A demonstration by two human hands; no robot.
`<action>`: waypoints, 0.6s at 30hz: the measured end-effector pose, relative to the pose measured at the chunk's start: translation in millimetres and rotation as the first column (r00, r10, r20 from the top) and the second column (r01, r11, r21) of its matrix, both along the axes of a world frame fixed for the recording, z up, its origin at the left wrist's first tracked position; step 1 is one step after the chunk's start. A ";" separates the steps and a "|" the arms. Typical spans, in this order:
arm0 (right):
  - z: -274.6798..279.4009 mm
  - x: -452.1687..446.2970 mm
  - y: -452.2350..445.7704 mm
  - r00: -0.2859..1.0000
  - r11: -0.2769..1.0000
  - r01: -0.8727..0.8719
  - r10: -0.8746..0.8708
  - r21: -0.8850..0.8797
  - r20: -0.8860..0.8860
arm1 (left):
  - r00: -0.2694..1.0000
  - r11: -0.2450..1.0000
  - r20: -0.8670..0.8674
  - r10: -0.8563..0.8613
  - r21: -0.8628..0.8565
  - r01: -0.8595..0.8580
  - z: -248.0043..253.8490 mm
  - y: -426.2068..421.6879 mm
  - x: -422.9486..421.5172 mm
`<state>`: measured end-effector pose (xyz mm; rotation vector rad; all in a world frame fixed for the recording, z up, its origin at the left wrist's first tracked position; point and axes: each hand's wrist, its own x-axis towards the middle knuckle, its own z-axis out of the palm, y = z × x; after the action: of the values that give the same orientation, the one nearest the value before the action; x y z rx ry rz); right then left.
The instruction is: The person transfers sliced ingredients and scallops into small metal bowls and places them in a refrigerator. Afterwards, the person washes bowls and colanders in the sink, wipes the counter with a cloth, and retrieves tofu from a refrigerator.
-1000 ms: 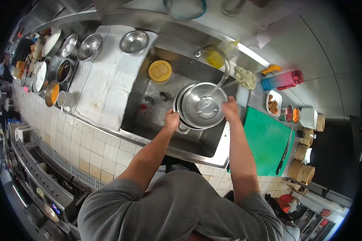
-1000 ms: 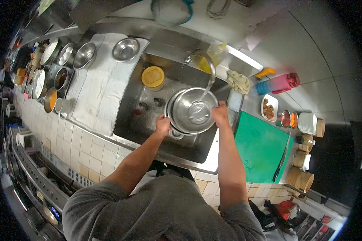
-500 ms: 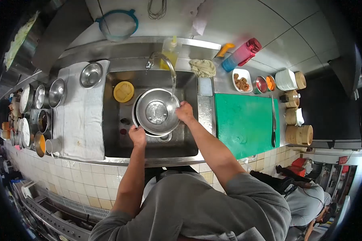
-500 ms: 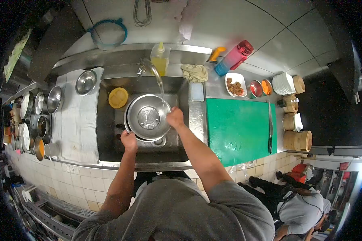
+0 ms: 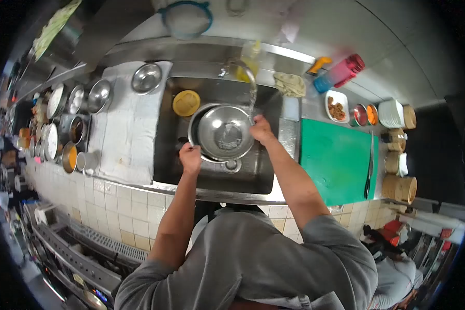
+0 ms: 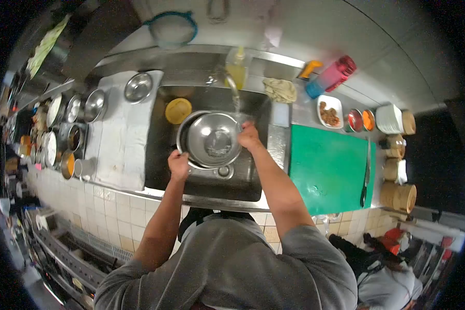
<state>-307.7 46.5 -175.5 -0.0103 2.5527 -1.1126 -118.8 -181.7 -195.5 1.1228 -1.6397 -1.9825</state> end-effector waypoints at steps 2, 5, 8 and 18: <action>22.5 -2.9 -15.8 0.989 0.997 -0.075 0.071 -0.024 -0.127 | 1.000 0.969 0.008 -0.015 -0.245 0.017 -14.4 0.3 0.6; 107.0 22.1 -35.7 0.890 0.921 -0.310 0.368 0.235 -0.270 | 0.988 0.584 0.098 -0.118 -0.798 0.149 8.4 -0.5 2.7; 119.0 44.3 -21.9 0.764 0.825 -0.419 0.546 0.380 -0.345 | 0.964 0.481 0.263 -0.025 -0.842 0.242 47.7 6.1 7.5; 118.5 89.4 36.9 0.309 0.850 -0.494 0.369 0.183 -0.877 | 0.963 -0.024 0.175 -0.207 -0.985 0.173 150.1 -20.8 33.0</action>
<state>-218.2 83.4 -56.9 -1.6981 2.9365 -1.1868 -85.8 -202.5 -45.4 0.1901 -2.4970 -0.2883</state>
